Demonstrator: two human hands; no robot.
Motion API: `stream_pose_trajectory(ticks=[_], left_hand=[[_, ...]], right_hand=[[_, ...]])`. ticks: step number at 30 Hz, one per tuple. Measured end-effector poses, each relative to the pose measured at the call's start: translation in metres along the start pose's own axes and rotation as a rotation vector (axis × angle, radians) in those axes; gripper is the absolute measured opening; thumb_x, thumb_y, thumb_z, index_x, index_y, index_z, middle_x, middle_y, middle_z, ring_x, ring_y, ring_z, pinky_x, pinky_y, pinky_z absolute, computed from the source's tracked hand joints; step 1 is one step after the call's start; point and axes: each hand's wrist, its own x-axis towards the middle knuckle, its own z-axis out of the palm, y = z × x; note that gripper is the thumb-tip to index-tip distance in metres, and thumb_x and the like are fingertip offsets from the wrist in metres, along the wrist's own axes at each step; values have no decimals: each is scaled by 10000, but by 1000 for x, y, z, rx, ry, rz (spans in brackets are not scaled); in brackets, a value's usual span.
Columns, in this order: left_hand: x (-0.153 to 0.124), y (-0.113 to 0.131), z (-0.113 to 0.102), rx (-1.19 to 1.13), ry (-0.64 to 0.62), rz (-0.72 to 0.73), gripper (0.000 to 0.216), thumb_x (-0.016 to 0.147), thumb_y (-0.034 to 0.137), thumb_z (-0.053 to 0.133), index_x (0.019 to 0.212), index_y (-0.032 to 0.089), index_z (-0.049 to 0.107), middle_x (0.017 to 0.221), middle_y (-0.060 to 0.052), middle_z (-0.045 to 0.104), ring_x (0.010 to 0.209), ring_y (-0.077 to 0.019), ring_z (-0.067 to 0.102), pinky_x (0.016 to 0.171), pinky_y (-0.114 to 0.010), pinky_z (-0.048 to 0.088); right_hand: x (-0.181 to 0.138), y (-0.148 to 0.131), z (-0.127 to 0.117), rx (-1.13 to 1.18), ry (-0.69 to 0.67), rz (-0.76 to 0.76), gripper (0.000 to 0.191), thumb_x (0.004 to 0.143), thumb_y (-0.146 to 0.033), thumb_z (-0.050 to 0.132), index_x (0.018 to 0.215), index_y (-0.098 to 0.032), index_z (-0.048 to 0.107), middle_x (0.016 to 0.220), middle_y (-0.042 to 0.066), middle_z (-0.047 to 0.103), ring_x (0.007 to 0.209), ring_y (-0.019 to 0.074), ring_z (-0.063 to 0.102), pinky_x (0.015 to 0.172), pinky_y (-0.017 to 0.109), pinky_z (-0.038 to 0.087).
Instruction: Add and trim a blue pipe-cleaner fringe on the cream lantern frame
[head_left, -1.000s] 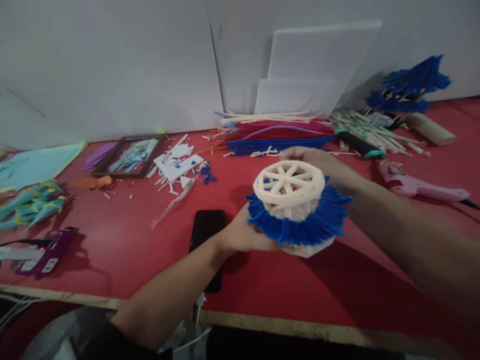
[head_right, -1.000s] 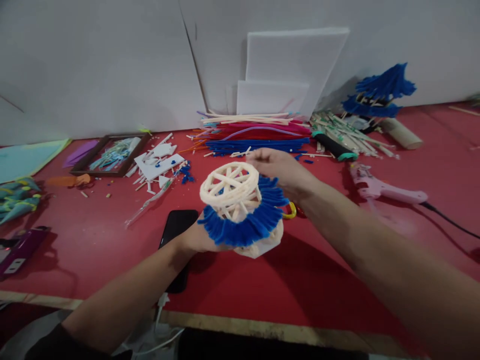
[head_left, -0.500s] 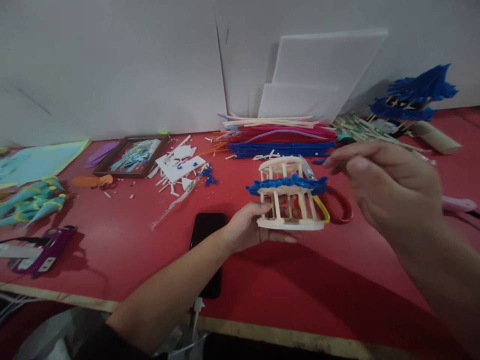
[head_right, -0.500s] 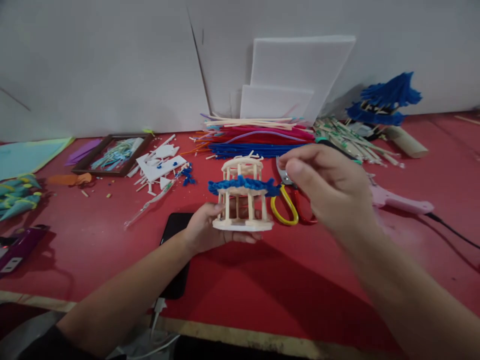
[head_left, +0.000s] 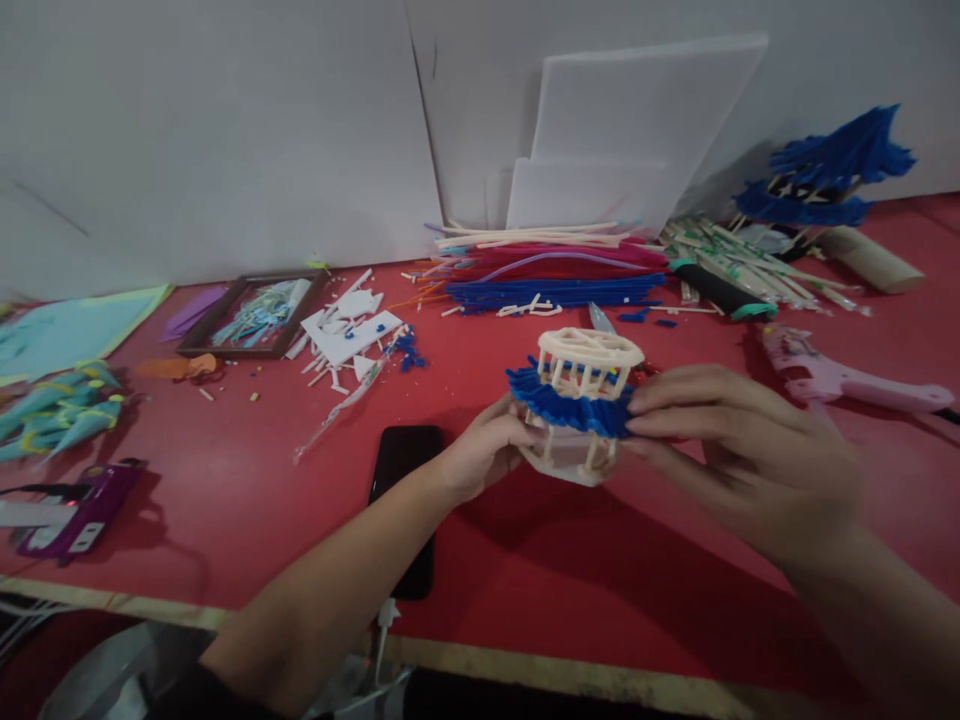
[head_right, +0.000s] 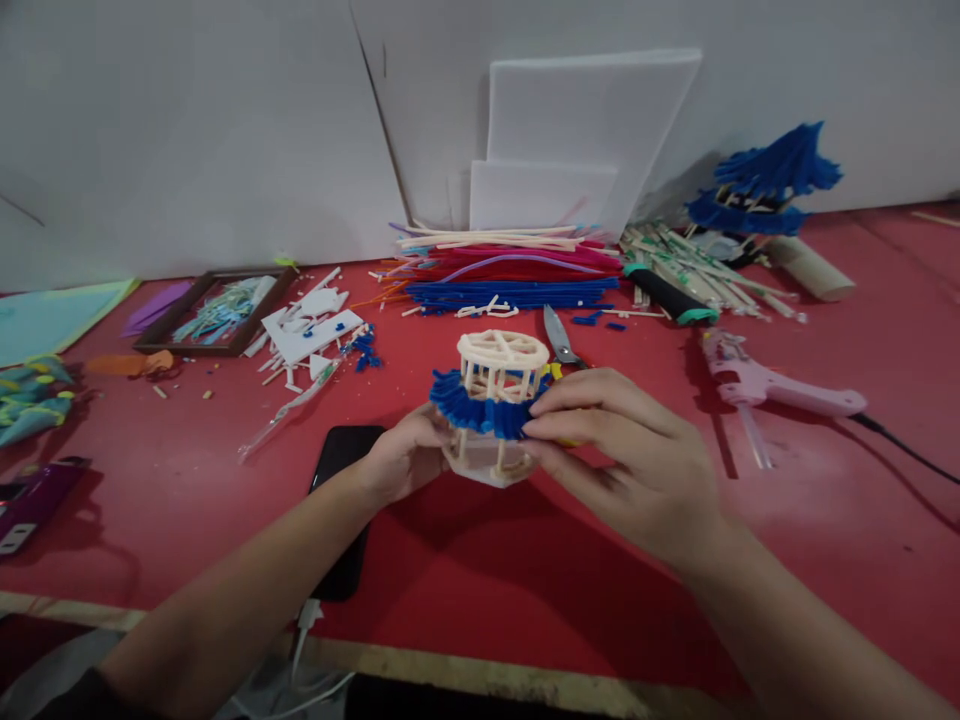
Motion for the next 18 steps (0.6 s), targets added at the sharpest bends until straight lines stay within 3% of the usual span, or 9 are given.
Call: stream_pose_trajectory(ticks=[4,8,18], left_hand=[[-6,4,4,155,-128,59,456,570,300,919,978,181,754,1034,-92,806,1085,-311,739,993,-421,540],[-8,6,10,301,-225,102,537,637,296,928,1123,177,735,1272,-151,766,1280,-367,678,1125,-523,498],[-6,2,6,353,-229,105,788,644,241,915,1381,167,647,1478,-169,665,1395,-361,614,1233,-574,398]], right_hand=[[-2,-2,0,-2,30,-52,160,930,-117,720,1040,-219,664,955,62,720,944,191,709,832,363,640],[-1,-5,2,-33,-21,-150,176,924,-154,751,1067,-185,655,947,64,709,912,169,697,852,342,633],[-5,-10,5,-57,-32,-116,127,976,-260,694,1099,-247,669,936,32,695,883,179,699,789,353,616]])
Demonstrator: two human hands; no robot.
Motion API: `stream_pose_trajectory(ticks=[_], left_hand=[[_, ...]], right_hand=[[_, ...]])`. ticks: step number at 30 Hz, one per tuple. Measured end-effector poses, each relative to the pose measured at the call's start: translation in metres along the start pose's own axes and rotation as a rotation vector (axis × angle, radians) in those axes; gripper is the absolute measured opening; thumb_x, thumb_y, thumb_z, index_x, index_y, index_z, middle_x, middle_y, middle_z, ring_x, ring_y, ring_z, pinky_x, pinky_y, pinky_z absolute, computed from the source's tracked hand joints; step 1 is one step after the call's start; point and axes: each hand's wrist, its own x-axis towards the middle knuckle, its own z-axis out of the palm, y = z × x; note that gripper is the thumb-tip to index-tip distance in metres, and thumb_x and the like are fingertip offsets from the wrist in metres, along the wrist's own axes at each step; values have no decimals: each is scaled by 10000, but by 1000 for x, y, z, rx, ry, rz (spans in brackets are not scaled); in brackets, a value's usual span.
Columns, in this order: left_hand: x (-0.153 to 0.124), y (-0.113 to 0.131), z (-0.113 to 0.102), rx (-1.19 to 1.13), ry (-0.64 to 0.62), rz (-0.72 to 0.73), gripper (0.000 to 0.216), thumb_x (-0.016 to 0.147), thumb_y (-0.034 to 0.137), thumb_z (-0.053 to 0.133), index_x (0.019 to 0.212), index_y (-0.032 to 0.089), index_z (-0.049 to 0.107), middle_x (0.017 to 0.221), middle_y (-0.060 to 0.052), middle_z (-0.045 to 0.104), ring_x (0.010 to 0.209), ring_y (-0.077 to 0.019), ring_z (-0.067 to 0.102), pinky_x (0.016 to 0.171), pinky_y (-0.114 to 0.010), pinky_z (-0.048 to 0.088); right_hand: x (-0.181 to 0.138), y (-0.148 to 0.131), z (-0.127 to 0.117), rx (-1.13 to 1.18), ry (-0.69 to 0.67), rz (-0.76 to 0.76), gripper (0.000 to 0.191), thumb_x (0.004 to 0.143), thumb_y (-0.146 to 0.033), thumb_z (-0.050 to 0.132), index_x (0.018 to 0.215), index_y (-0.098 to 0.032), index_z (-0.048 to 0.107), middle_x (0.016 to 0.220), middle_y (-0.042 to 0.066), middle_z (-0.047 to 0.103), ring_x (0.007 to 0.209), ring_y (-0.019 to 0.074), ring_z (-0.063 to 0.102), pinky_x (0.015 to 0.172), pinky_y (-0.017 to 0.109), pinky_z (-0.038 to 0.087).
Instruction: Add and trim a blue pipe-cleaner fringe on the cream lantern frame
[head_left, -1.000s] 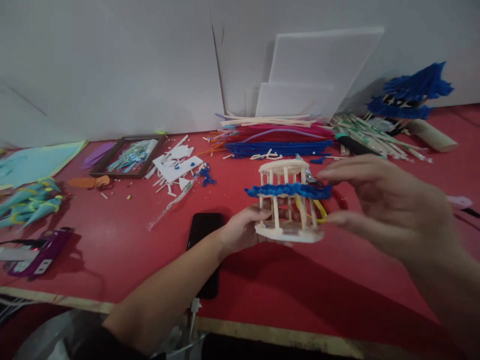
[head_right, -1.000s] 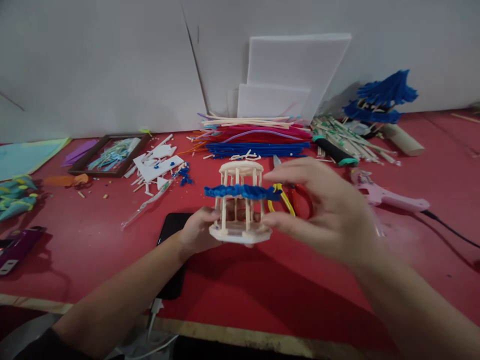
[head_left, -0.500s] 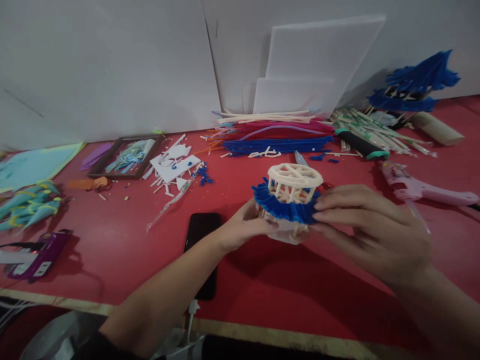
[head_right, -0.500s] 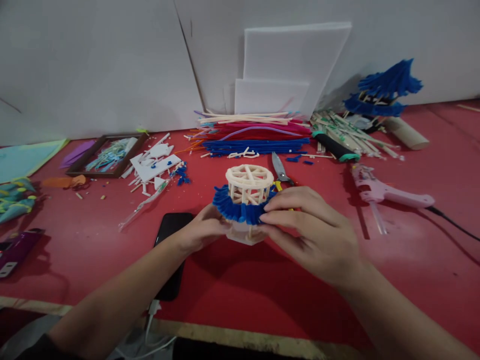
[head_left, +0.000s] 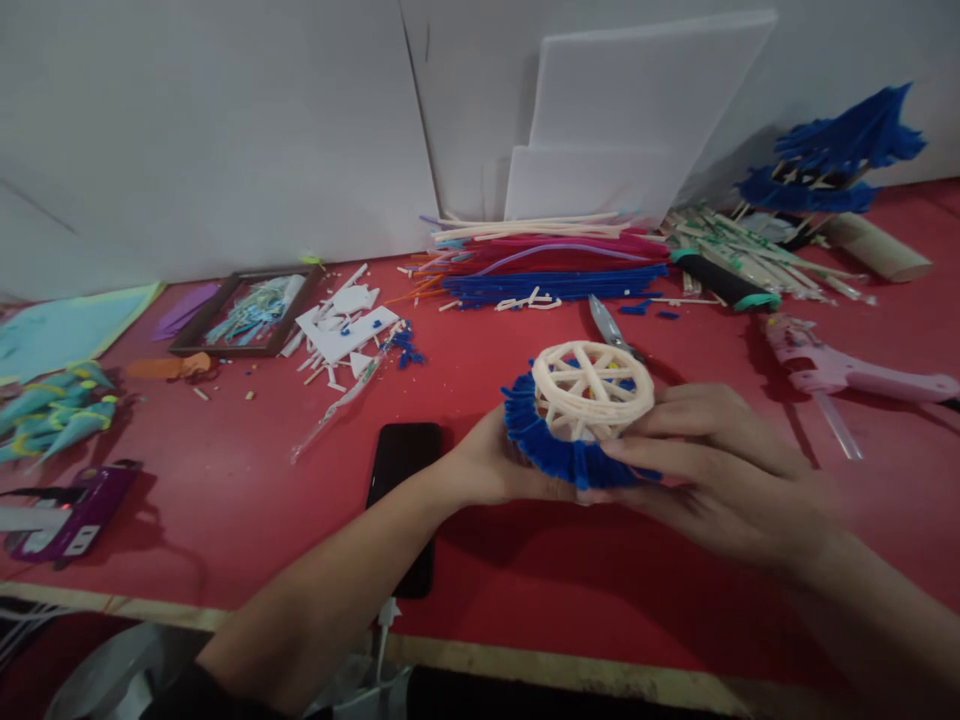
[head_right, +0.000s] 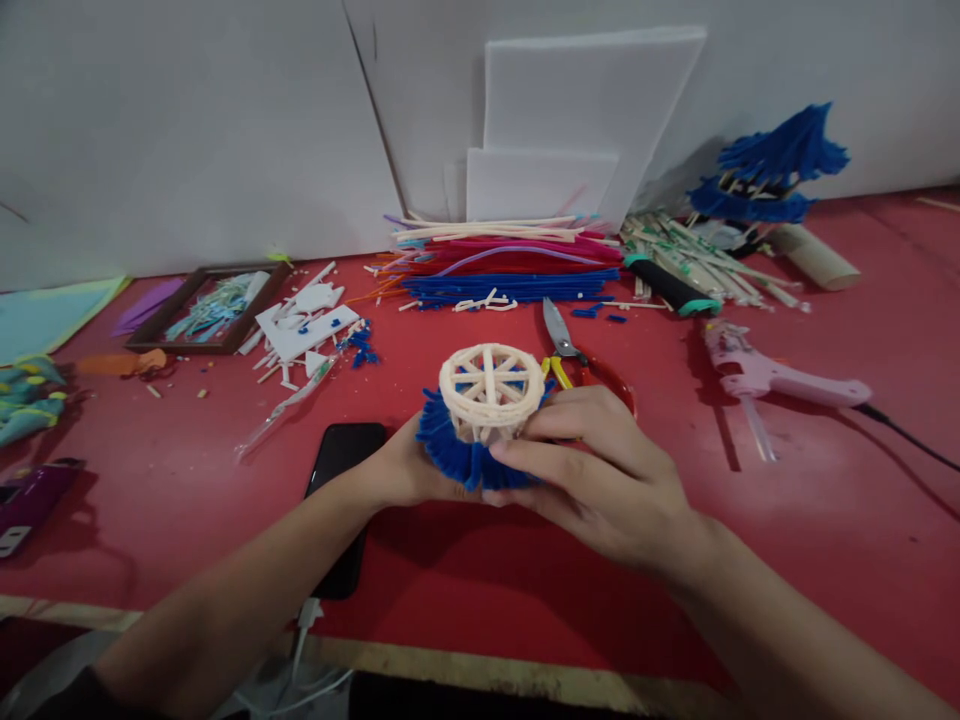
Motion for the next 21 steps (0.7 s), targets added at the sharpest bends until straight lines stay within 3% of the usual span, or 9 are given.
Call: stream_pose_trajectory(ticks=[7,21], left_hand=[[-2,-2,1,-53,19,-13,749,598,269,944,1297,168,694,1435,-170,696,1379,-389,622,1204,-596,435],[-3,-2,1,0,34,-36,764,586,312,959,1280,147,687,1432,-202,690,1362,-397,634,1204,-632,424]], right_hand=[[0,1,-3,0,19,-68,156,926,-173,737,1075,-181,691,933,36,675,862,164,652,774,321,605],[0,-1,-4,-6,20,-94,240,836,-74,805,1030,-190,723,954,36,632,859,171,617,710,340,569]])
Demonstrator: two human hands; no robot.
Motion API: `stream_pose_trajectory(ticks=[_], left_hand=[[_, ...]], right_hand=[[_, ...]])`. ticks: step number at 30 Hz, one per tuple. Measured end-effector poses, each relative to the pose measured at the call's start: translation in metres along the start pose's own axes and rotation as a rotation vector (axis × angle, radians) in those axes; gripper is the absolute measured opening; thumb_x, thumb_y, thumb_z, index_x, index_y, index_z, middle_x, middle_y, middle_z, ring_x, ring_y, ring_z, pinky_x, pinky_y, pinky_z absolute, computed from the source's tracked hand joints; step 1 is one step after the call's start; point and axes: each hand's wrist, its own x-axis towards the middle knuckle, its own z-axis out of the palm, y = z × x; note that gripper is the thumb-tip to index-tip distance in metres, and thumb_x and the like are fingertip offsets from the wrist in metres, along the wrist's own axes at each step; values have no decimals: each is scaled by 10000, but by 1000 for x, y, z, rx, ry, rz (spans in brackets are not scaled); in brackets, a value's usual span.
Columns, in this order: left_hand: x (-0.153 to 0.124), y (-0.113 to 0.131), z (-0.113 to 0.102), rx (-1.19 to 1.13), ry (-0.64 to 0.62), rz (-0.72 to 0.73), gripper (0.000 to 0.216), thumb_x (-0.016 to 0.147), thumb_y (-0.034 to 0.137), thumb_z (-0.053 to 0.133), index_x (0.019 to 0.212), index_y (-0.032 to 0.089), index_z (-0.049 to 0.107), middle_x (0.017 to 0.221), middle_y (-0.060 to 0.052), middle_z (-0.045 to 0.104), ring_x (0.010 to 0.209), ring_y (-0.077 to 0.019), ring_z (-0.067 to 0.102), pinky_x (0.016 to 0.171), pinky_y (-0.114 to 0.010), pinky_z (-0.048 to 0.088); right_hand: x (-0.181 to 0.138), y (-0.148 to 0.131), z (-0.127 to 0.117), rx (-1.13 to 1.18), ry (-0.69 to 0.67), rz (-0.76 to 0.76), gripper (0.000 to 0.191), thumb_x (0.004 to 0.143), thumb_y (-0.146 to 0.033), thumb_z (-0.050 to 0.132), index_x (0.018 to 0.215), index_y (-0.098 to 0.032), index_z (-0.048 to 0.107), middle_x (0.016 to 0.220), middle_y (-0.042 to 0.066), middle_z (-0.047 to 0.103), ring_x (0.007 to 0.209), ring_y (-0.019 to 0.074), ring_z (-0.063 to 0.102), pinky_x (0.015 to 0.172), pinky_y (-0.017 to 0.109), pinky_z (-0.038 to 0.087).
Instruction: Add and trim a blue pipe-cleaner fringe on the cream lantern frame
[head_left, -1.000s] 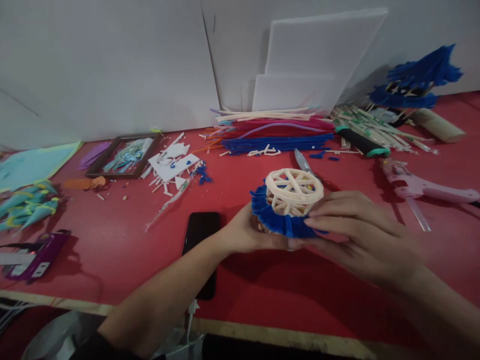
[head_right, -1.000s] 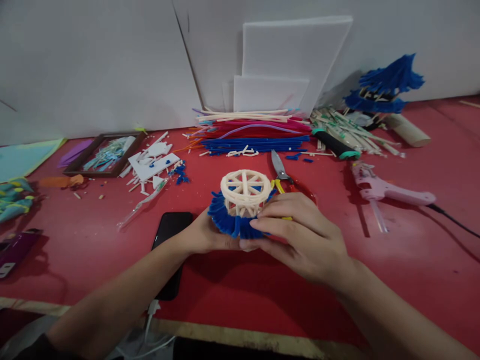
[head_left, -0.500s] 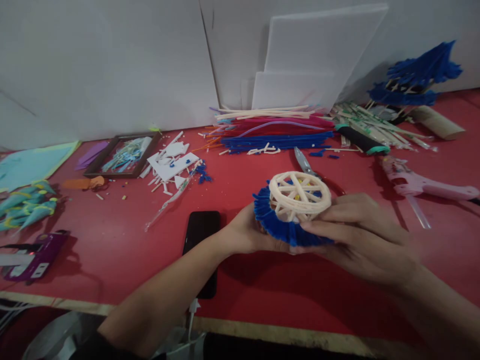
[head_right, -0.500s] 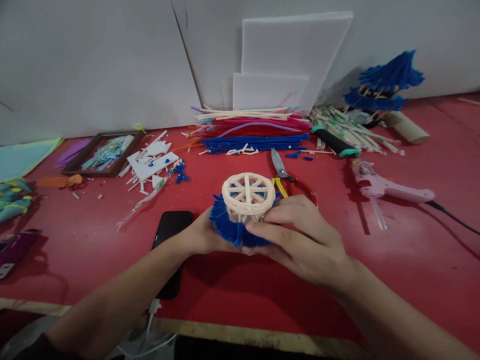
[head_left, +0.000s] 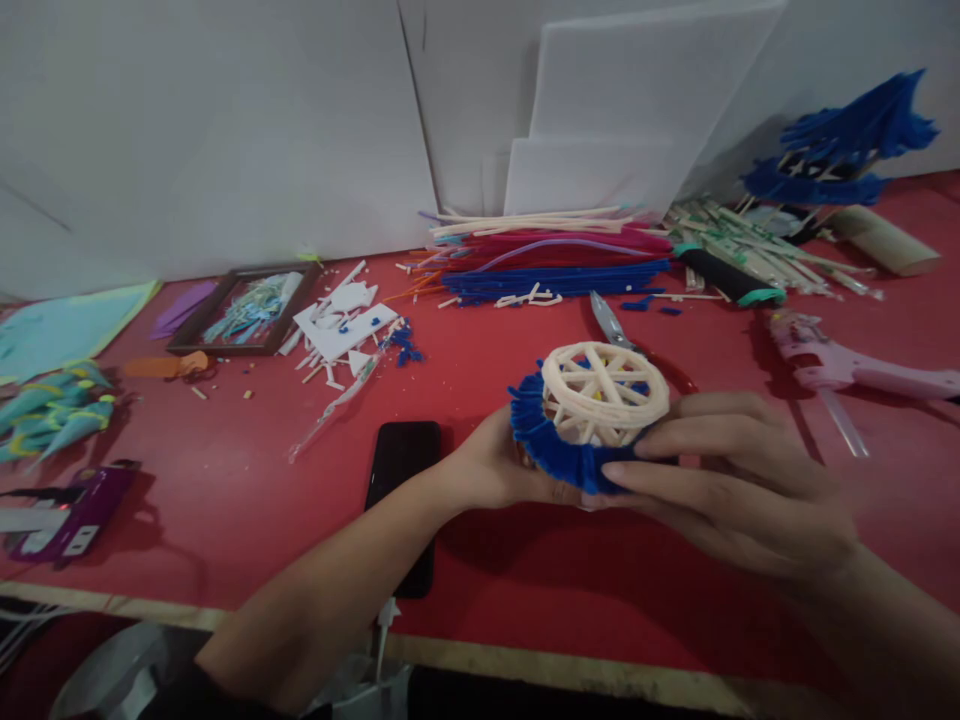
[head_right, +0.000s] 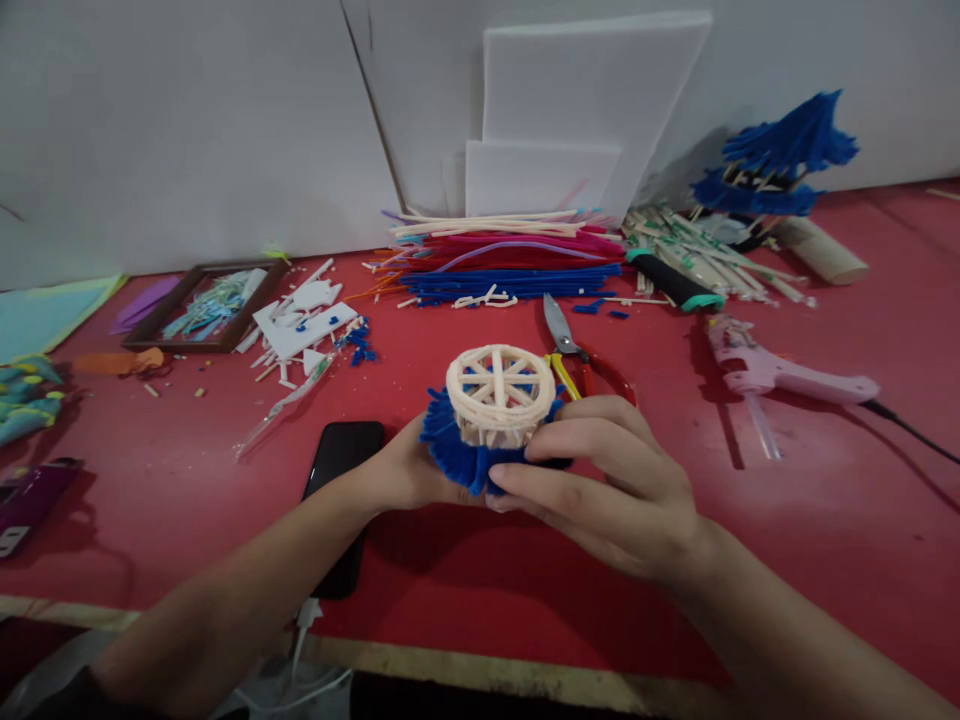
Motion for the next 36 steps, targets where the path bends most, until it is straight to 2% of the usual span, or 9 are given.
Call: stream_pose_trajectory(ticks=[4,8,12,19,26,32,36], left_hand=[[-1,1,1,-24,-4,2,736,598,309,953,1265,148,687,1430,-196,692,1370,-401,627,1205,-628,426],[-1,2,2,-34,-16,2,665,620,309,946,1220,163,700,1389,-179,721,1349,-389,643,1197,-620,439],[0,0,1,-61,-7,-2,704,572,295,970,1208,162,700,1354,-170,741,1353,-393,637,1194,-619,443],[0,-2,1,-54,-13,21,714,595,277,948,1256,156,705,1390,-180,718,1358,-391,635,1183,-608,455],[0,0,2,-69,-14,26,766,593,246,953,1300,131,680,1416,-195,702,1388,-394,612,1214,-612,412],[0,-2,1,-76,56,24,767,524,228,982,1233,140,704,1383,-179,720,1360,-390,630,1207,-603,425],[1,-4,0,-53,54,56,728,542,255,979,1211,151,713,1350,-168,736,1331,-385,649,1199,-620,431]], right_hand=[[-3,-5,3,-40,42,95,158,917,-149,739,1008,-278,744,957,29,644,875,183,605,693,357,556],[-8,-9,6,-39,66,157,178,930,-167,716,1026,-314,747,917,22,637,882,195,615,719,372,561],[-8,-9,6,-28,45,155,183,948,-153,689,1043,-303,731,928,26,621,905,191,607,757,369,566],[-6,-11,8,-56,83,134,205,898,-135,747,986,-319,723,942,7,678,864,175,628,700,361,556],[-5,-18,8,-25,75,194,173,915,-139,708,967,-304,711,902,16,612,877,185,619,751,379,547],[-3,-21,8,-13,80,279,171,889,-143,717,910,-313,720,911,20,575,880,208,603,791,435,514],[-2,-18,7,-4,65,258,130,886,-149,723,883,-279,716,905,19,581,893,212,590,802,437,488]])
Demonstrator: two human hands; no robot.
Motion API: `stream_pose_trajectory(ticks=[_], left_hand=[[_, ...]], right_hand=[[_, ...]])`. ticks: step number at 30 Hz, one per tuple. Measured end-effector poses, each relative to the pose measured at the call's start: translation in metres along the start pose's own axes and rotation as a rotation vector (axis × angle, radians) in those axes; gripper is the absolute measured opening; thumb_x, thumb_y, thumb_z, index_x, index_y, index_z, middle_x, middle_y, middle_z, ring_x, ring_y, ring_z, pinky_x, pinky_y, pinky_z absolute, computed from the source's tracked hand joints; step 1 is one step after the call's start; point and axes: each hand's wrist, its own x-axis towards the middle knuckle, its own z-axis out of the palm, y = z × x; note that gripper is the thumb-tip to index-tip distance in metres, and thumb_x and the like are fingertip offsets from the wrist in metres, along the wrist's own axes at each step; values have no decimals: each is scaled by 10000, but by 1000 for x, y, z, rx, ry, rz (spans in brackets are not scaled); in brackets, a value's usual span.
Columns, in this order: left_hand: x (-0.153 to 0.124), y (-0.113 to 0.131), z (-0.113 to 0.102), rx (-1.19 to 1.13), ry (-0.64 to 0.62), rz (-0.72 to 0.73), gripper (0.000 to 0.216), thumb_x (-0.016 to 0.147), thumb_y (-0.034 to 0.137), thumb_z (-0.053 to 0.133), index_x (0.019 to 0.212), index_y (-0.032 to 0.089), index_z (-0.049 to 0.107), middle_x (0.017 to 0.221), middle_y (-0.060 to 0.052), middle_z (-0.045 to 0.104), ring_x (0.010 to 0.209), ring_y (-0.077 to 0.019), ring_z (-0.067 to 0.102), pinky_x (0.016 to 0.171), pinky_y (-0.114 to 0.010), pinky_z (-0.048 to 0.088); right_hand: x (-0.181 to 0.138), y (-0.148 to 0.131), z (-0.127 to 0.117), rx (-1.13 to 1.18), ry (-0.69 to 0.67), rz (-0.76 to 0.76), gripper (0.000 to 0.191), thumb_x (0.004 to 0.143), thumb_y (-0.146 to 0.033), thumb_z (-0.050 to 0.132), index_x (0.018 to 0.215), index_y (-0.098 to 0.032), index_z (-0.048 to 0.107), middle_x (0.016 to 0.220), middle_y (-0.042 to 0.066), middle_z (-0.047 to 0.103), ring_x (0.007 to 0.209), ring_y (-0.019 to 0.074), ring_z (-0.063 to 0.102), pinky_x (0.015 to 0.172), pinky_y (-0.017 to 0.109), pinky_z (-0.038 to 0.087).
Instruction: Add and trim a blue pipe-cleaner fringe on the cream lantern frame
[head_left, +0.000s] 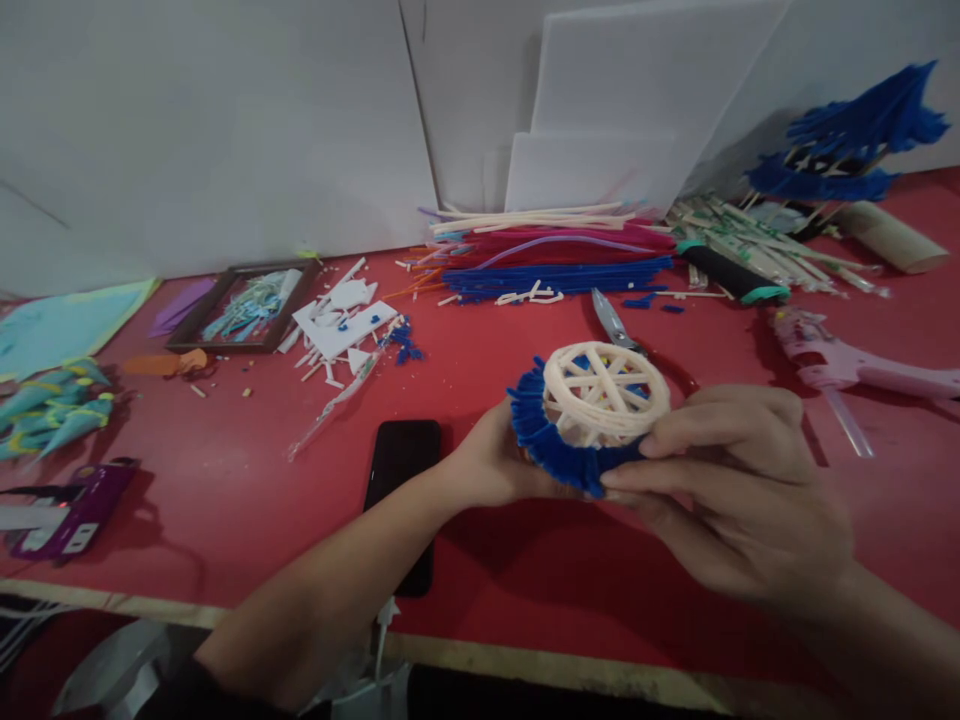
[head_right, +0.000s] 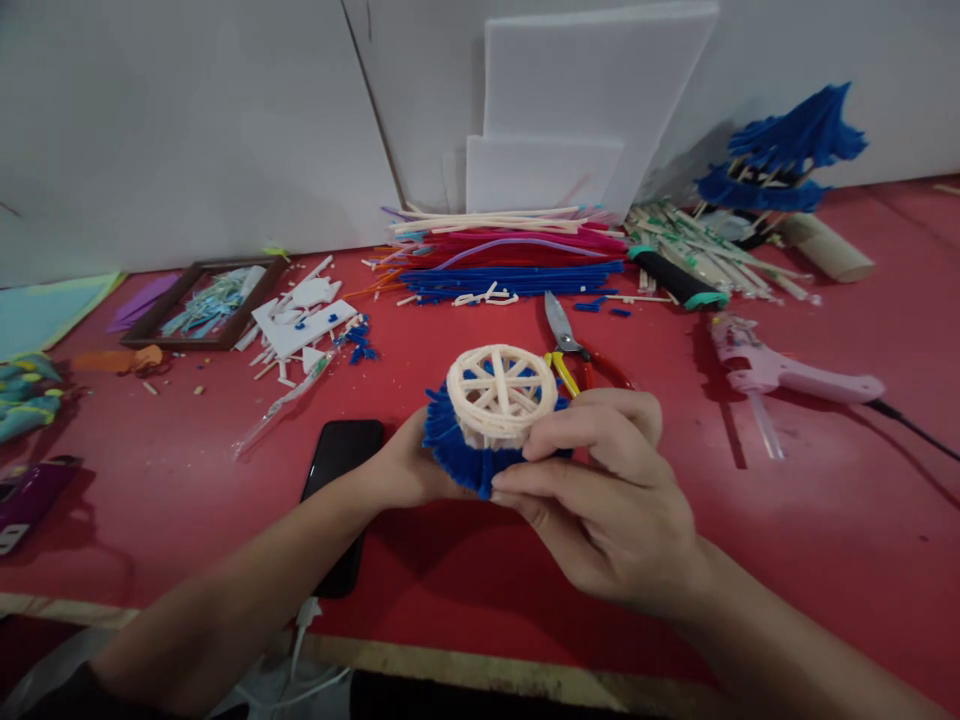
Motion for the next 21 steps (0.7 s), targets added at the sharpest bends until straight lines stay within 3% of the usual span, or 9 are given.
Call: stream_pose_trajectory(ticks=[10,21], left_hand=[[-1,10,2,-12,-73,-9,610,645,243,916,1214,163,711,1371,-172,736,1341,-375,659,1180,-594,470],[2,5,1,-2,-7,-36,734,521,206,978,1202,145,710,1347,-191,743,1342,-398,650,1227,-621,393]], right_hand=[[1,2,0,-56,21,-43,171,901,-162,753,963,-309,692,977,16,680,890,204,630,772,418,519],[0,-1,4,-47,26,29,149,993,-185,627,882,-281,650,886,15,648,896,205,623,839,434,507]])
